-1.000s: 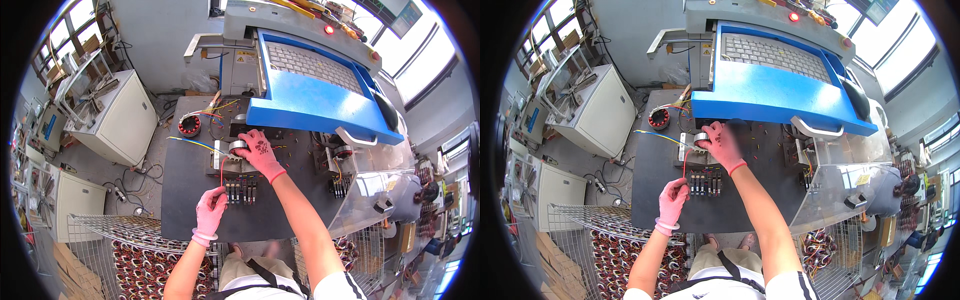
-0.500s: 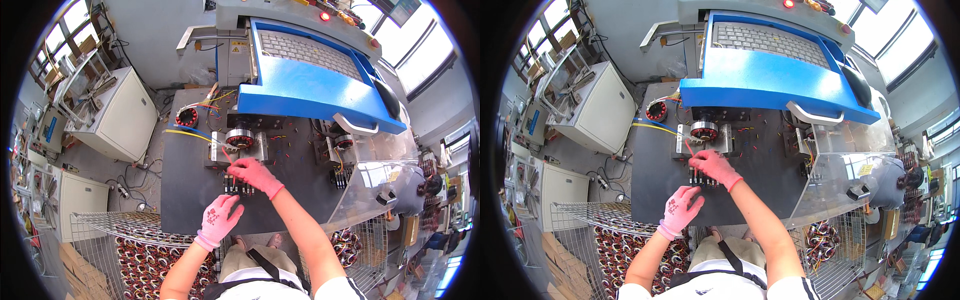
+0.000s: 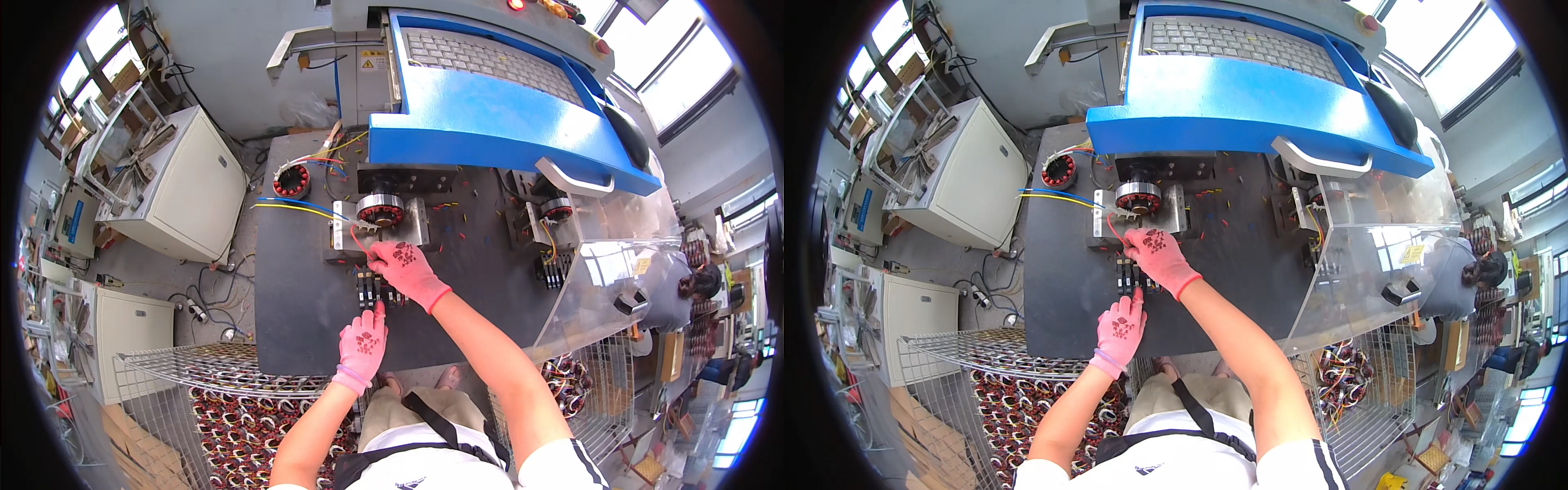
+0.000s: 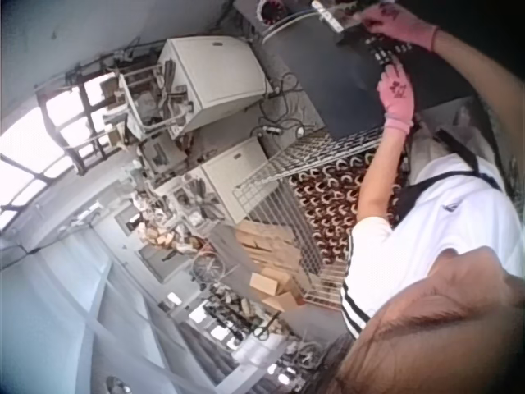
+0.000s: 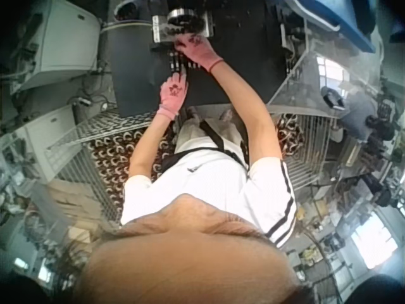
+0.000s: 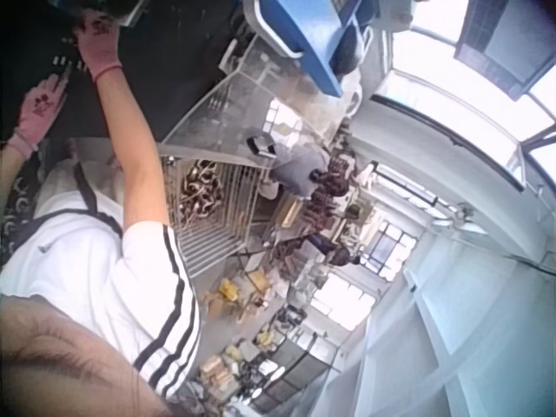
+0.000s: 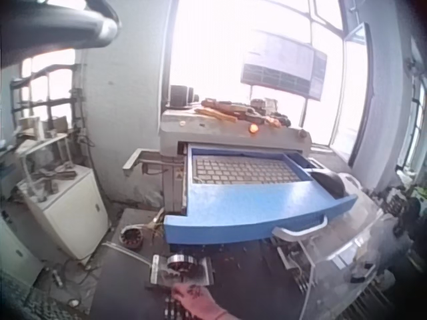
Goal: The person takes motor stators with wiring from a large cart and places them into a terminal block testing machine. The person then inserts the wire ends into the terminal block, lowers a protective cover, and after the process, places the motor into another cart on the floor.
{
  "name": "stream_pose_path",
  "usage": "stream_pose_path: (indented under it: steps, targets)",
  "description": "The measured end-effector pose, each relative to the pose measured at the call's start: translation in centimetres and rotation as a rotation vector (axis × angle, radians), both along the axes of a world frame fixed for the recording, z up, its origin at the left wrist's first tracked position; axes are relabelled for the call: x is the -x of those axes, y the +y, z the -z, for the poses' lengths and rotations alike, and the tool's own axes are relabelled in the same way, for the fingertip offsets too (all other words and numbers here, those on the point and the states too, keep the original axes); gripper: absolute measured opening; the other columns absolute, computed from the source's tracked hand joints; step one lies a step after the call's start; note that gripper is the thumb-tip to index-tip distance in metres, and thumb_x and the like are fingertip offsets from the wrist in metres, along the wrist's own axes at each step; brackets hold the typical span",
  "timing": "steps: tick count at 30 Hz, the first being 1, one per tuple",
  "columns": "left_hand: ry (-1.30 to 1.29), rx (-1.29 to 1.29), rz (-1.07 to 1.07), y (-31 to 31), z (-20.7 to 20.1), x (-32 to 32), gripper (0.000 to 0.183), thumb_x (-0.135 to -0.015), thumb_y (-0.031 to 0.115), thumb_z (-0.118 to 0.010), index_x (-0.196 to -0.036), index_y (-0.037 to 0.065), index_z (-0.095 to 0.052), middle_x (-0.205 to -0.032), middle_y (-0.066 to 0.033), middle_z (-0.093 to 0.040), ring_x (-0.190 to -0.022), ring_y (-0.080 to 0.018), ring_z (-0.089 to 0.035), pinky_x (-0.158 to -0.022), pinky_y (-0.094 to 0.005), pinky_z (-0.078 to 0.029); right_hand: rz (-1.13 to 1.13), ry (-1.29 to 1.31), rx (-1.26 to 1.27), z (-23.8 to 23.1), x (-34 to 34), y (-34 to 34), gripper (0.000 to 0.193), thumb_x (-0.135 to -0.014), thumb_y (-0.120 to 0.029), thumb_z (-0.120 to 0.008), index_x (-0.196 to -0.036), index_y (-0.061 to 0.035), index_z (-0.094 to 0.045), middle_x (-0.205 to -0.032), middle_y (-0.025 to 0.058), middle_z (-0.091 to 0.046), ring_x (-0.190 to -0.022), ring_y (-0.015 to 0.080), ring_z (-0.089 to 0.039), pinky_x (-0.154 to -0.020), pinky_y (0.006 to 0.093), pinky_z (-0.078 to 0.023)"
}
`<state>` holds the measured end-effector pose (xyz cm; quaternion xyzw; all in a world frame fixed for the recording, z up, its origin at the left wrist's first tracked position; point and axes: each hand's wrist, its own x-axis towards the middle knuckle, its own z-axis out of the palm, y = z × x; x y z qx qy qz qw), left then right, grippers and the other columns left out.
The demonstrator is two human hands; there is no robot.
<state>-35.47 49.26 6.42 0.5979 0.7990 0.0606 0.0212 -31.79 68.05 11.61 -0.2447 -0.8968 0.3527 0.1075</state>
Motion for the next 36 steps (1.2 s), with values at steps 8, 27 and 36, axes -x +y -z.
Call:
stream_pose_path:
  steps: [8, 27, 36]
  targets:
    - [-1.000, -0.658, -0.349, 2.5, -4.6, 5.5, 0.048, -0.092, 0.039, -0.057, -0.127, 0.008, -0.050, -0.103, -0.0046, -0.058, -0.077, -0.0146, -0.055, -0.064, -0.0277, -0.047, 0.154, 0.088, 0.205, -0.3, -0.4, -0.9, 0.033, -0.086, -0.034, -0.064, -0.096, -0.0033, -0.065, -0.076, 0.0060, -0.062, -0.073, 0.0185, -0.061, -0.065, 0.0337, -0.047]
    - [-1.557, -0.681, -0.535, 1.6, -8.6, 3.3, 0.033, -0.095, 0.034, -0.058, -0.078, 0.006, -0.059, -0.062, 0.0032, -0.052, -0.050, -0.0015, -0.044, -0.041, -0.0179, -0.030, 0.177, 0.176, 1.174, -4.2, 1.8, -2.7, 0.021, -0.093, -0.027, -0.063, -0.089, -0.0060, -0.063, -0.075, -0.0035, -0.060, -0.062, 0.0027, -0.051, -0.052, 0.0172, -0.038]
    - [-0.703, -0.046, -0.013, -3.5, -8.3, -3.8, 0.043, -0.087, 0.043, -0.060, -0.109, 0.006, -0.060, -0.097, -0.0158, -0.061, -0.086, -0.0339, -0.063, -0.071, -0.0419, -0.051, 0.217, 0.161, 0.806, -3.0, 0.1, -0.5, 0.019, -0.094, -0.022, -0.057, -0.089, -0.0035, -0.058, -0.072, -0.0004, -0.058, -0.061, 0.0061, -0.051, -0.055, 0.0225, -0.041]
